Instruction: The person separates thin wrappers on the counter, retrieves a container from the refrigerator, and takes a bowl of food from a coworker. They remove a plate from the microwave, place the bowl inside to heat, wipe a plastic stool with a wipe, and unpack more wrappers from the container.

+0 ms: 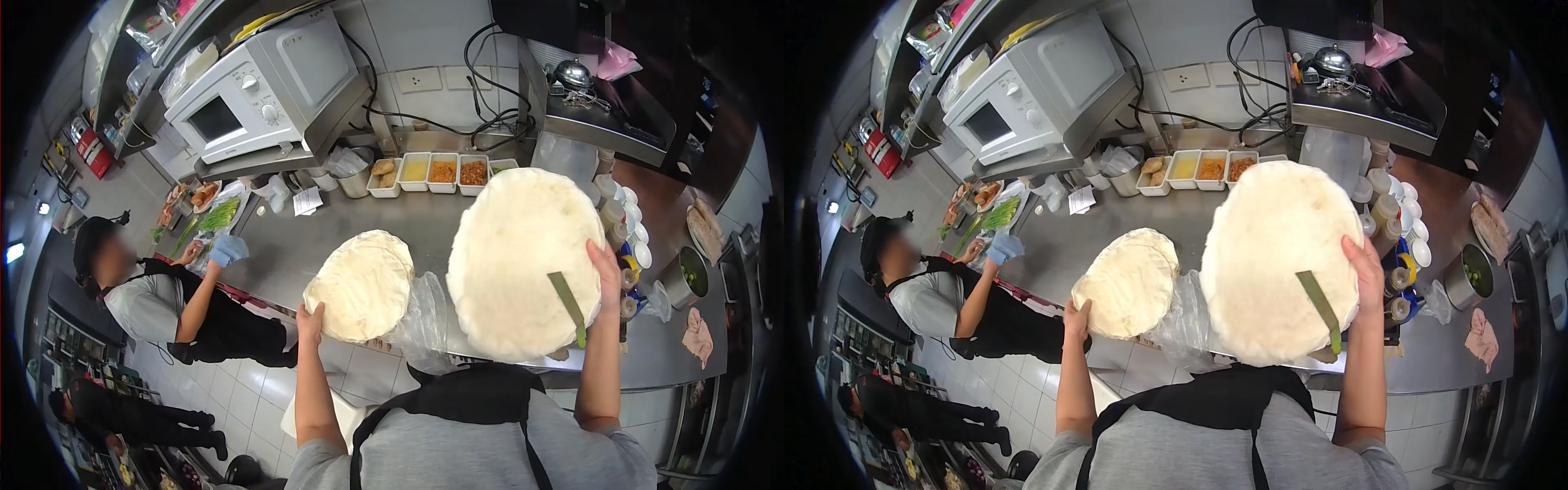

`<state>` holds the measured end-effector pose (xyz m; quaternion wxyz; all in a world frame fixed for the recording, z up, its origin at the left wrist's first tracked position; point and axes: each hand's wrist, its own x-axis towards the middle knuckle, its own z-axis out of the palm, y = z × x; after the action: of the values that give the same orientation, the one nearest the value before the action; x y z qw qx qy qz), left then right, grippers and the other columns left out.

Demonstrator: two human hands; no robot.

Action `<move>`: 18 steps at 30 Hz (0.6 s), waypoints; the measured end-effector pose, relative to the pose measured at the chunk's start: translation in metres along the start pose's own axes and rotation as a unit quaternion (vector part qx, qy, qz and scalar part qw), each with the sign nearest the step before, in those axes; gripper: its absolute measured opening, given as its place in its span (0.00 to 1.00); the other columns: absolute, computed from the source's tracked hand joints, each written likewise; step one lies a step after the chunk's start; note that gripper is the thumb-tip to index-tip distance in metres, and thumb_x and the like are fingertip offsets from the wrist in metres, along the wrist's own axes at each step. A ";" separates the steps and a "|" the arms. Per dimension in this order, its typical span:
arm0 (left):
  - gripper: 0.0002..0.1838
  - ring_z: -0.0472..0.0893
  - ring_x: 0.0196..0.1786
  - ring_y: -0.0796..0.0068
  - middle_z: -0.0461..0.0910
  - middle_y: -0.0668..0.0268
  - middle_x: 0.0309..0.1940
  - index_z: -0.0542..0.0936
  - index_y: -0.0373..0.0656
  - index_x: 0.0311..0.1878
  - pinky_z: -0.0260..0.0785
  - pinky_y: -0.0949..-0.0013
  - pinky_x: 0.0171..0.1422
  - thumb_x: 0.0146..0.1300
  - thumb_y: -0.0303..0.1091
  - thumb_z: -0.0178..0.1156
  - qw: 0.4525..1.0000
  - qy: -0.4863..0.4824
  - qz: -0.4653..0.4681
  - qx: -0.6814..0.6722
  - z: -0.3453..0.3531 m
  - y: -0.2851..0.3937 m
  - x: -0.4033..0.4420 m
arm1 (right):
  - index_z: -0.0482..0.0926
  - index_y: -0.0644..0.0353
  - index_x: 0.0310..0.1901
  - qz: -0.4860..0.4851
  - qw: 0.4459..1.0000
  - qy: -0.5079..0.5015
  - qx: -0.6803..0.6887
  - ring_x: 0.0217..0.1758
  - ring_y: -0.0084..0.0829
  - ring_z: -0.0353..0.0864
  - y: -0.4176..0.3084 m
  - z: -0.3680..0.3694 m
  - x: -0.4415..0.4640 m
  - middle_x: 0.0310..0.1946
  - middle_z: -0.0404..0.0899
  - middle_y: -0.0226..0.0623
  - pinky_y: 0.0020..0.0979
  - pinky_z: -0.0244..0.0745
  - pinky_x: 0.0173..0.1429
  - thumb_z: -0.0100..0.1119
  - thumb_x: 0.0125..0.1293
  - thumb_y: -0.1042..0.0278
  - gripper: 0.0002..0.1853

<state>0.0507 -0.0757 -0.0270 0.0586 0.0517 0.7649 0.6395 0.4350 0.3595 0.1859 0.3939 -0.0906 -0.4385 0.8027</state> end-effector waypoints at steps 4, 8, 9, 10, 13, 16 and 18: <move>0.38 0.70 0.61 0.58 0.70 0.51 0.59 0.60 0.31 0.66 0.63 0.60 0.65 0.60 0.43 0.64 0.911 0.096 0.219 0.335 0.039 0.067 0.001 | 0.69 0.67 0.60 0.041 0.997 -0.047 0.047 0.52 0.33 0.80 0.011 0.011 0.002 0.53 0.78 0.43 0.32 0.75 0.57 0.57 0.65 0.66 0.24; 0.41 0.64 0.68 0.58 0.65 0.53 0.65 0.59 0.38 0.69 0.61 0.60 0.67 0.60 0.49 0.65 0.980 -0.183 0.069 -0.027 0.131 0.179 -0.059 | 0.69 0.66 0.61 0.067 0.992 -0.074 0.077 0.52 0.33 0.80 0.035 0.024 0.003 0.54 0.77 0.42 0.33 0.74 0.57 0.58 0.65 0.65 0.24; 0.42 0.67 0.66 0.60 0.66 0.54 0.65 0.58 0.39 0.69 0.62 0.61 0.66 0.59 0.51 0.65 0.941 -0.288 -0.024 -0.175 0.144 0.194 -0.072 | 0.67 0.65 0.62 0.090 0.989 -0.101 0.051 0.55 0.31 0.78 0.043 0.014 0.006 0.55 0.76 0.40 0.32 0.72 0.60 0.58 0.66 0.64 0.26; 0.39 0.73 0.60 0.68 0.70 0.59 0.62 0.60 0.40 0.69 0.66 0.64 0.62 0.61 0.49 0.65 0.849 -0.447 -0.086 -0.268 0.150 0.218 -0.088 | 0.67 0.64 0.63 0.094 0.990 -0.102 0.008 0.56 0.30 0.77 0.049 0.012 0.005 0.56 0.76 0.39 0.32 0.71 0.61 0.58 0.66 0.63 0.26; 0.27 0.78 0.50 0.77 0.78 0.65 0.53 0.69 0.39 0.64 0.71 0.70 0.55 0.66 0.41 0.61 0.892 -0.400 0.024 -0.211 0.170 0.222 -0.103 | 0.65 0.63 0.64 0.103 0.986 -0.109 -0.068 0.57 0.25 0.74 0.052 0.005 0.004 0.57 0.74 0.33 0.29 0.67 0.63 0.60 0.65 0.63 0.28; 0.18 0.79 0.46 0.80 0.82 0.68 0.45 0.76 0.38 0.57 0.72 0.73 0.52 0.67 0.36 0.59 0.907 -0.383 0.089 -0.153 0.171 0.222 -0.112 | 0.66 0.63 0.63 0.033 0.943 -0.200 -0.263 0.58 0.25 0.73 0.030 0.005 0.008 0.58 0.73 0.34 0.28 0.67 0.62 0.61 0.64 0.65 0.28; 0.15 0.79 0.43 0.80 0.83 0.69 0.41 0.79 0.38 0.53 0.72 0.74 0.50 0.67 0.35 0.59 0.901 -0.395 0.144 -0.110 0.173 0.228 -0.129 | 0.73 0.65 0.56 -0.024 0.896 -0.196 -0.398 0.51 0.24 0.78 0.020 0.018 0.010 0.48 0.80 0.36 0.28 0.71 0.55 0.62 0.62 0.66 0.22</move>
<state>0.2058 0.1125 0.1698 0.2683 0.4025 0.5881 0.6482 0.4084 0.3492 0.1828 0.2503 -0.0697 -0.7915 0.5532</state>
